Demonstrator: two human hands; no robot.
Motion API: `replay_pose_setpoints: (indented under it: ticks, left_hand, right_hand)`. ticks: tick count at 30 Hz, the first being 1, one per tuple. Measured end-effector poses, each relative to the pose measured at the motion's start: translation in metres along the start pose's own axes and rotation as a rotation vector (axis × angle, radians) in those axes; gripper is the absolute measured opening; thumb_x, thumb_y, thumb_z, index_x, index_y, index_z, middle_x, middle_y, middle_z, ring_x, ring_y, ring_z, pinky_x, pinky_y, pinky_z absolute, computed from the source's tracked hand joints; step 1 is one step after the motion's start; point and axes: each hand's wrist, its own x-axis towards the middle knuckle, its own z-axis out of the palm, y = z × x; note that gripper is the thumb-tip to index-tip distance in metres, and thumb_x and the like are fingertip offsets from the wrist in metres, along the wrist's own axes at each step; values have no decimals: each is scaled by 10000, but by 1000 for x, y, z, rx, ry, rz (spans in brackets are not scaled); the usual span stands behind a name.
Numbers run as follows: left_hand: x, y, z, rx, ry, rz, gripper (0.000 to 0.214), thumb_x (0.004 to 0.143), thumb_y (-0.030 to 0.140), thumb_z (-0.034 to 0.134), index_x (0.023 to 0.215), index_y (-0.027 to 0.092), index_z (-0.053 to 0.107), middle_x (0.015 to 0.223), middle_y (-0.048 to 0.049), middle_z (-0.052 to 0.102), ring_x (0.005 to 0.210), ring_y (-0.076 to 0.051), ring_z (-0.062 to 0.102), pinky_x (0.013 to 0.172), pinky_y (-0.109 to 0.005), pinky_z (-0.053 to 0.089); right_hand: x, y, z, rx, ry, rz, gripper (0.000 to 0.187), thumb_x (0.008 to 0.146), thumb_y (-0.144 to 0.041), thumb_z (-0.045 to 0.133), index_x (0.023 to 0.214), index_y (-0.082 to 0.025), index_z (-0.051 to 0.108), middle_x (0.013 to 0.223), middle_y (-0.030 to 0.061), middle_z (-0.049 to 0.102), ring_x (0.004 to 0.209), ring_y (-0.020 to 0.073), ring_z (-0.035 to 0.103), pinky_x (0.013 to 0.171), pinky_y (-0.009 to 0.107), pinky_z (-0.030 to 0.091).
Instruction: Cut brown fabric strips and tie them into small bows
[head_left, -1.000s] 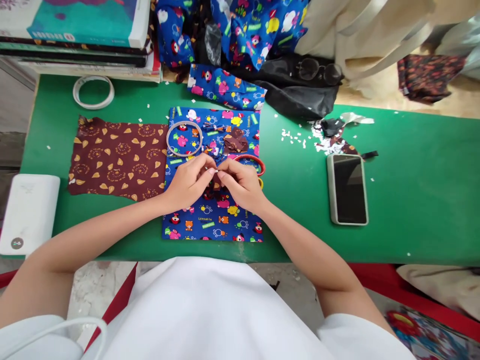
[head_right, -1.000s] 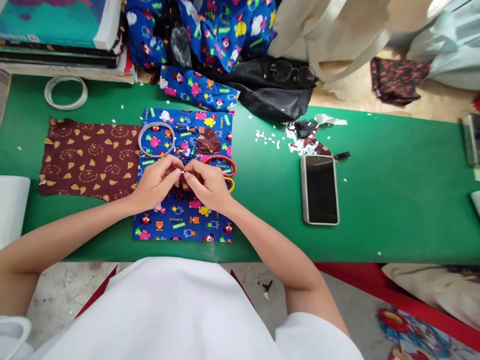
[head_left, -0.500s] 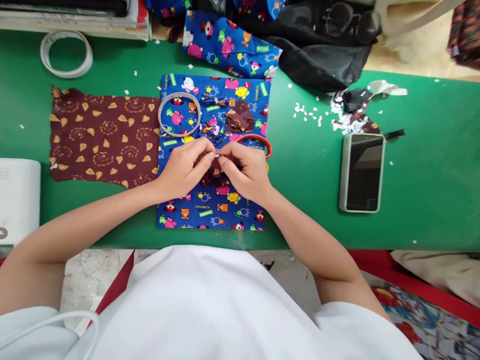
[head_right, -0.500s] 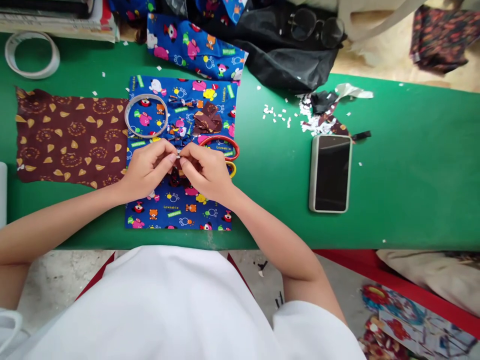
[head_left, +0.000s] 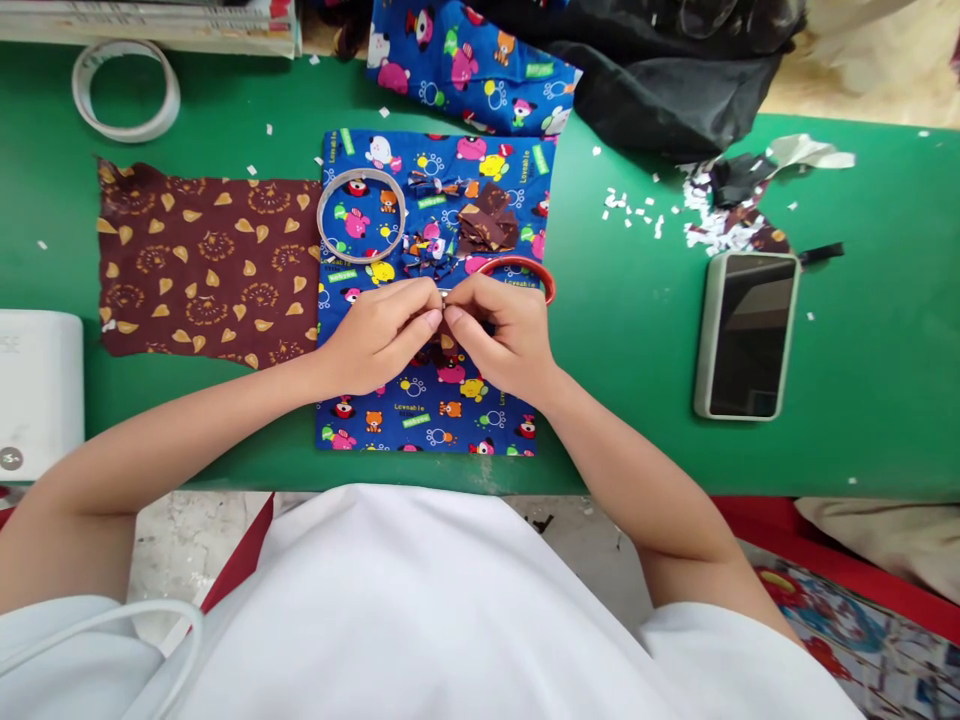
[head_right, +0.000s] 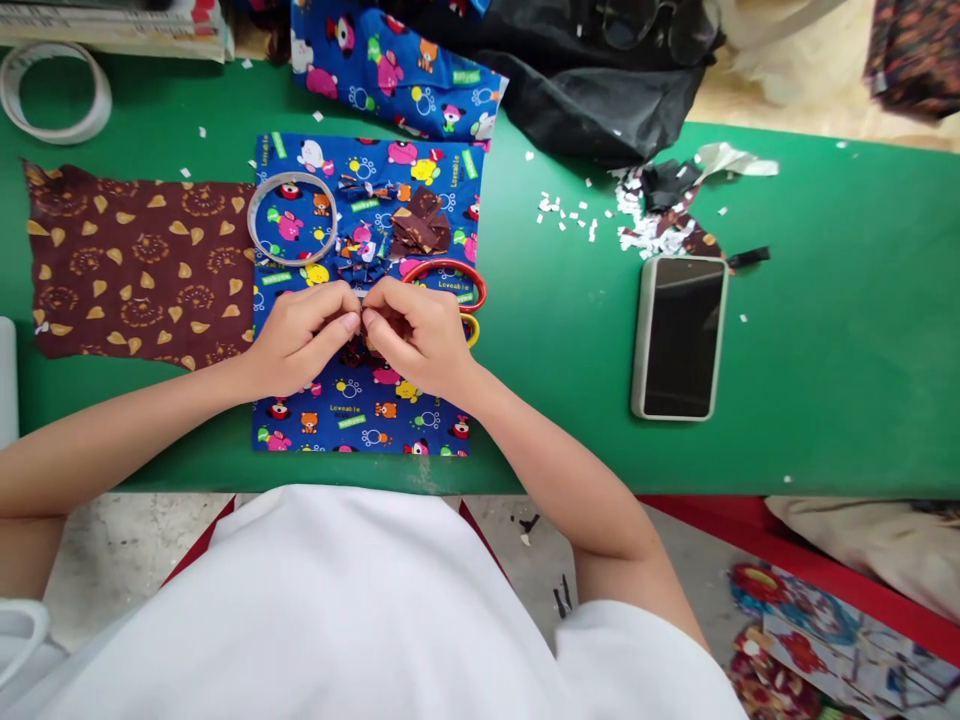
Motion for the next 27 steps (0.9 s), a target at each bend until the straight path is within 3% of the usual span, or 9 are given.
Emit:
replay_pose_setpoints:
  ticks: [18, 27]
  left_hand:
    - [2, -1, 0, -5, -34, -2, 220, 933, 206, 382, 716, 183, 408, 618, 32, 438, 569, -98, 428, 606, -232, 361]
    - [2, -1, 0, 33, -73, -40, 227, 930, 232, 339, 717, 190, 402, 628, 14, 463, 599, -119, 464, 623, -254, 381]
  right_hand:
    - [-3, 4, 1, -127, -3, -172, 137, 846, -124, 478, 730, -199, 480, 568, -50, 490, 502, 75, 445, 513, 211, 353]
    - [-4, 4, 0, -147, -47, -99, 146, 850, -170, 465, 710, -211, 479, 566, -34, 526, 487, 85, 448, 503, 234, 357]
